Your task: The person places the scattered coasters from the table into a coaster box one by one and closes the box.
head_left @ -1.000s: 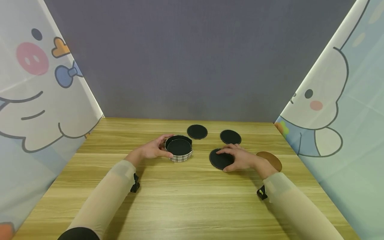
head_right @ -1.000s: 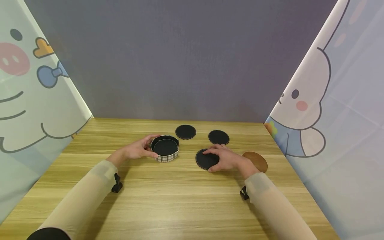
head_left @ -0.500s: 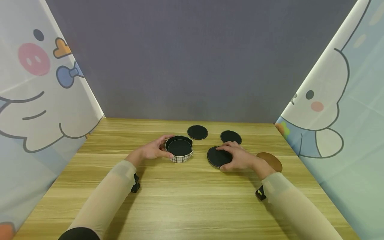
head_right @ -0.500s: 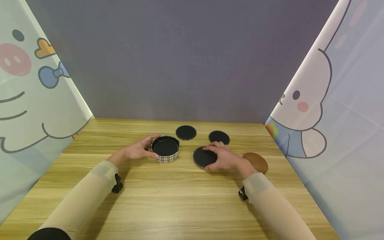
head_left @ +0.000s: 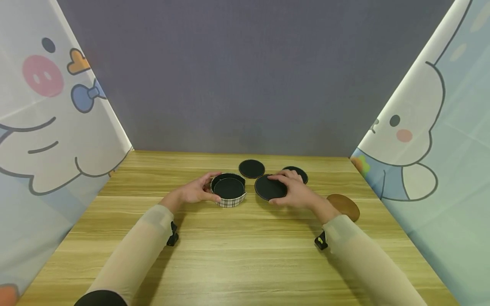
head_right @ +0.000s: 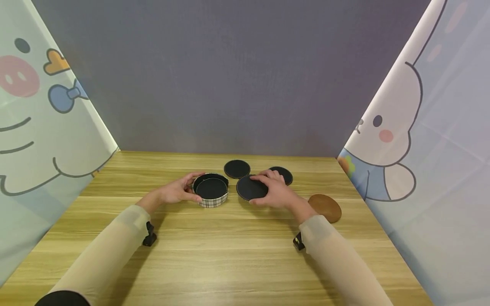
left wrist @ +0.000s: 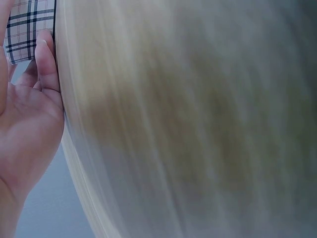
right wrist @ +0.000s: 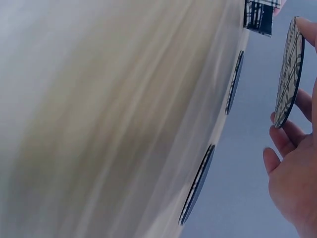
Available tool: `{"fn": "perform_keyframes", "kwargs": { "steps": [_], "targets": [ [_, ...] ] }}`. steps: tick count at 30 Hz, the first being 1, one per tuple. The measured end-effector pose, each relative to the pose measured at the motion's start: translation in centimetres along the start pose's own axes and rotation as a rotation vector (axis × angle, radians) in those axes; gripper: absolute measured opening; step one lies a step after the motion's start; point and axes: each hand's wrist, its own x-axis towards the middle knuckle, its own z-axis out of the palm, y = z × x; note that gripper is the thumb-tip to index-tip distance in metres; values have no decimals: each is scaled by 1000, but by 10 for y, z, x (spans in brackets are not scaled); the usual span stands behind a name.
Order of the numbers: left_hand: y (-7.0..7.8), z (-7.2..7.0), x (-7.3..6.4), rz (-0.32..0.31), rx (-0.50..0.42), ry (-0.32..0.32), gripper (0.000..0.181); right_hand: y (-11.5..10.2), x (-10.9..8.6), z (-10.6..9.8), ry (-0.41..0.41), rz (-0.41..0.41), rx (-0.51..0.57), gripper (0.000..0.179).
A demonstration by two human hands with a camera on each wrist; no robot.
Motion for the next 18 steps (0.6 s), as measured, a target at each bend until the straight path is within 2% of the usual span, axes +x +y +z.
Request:
{"fn": "perform_keyframes", "kwargs": {
  "steps": [12, 18],
  "targets": [
    [0, 0, 0, 4, 8, -7, 106, -21, 30, 15, -8, -29, 63, 81],
    [0, 0, 0, 4, 7, -5, 106, -33, 47, 27, -32, -44, 48, 82]
  ]
}}
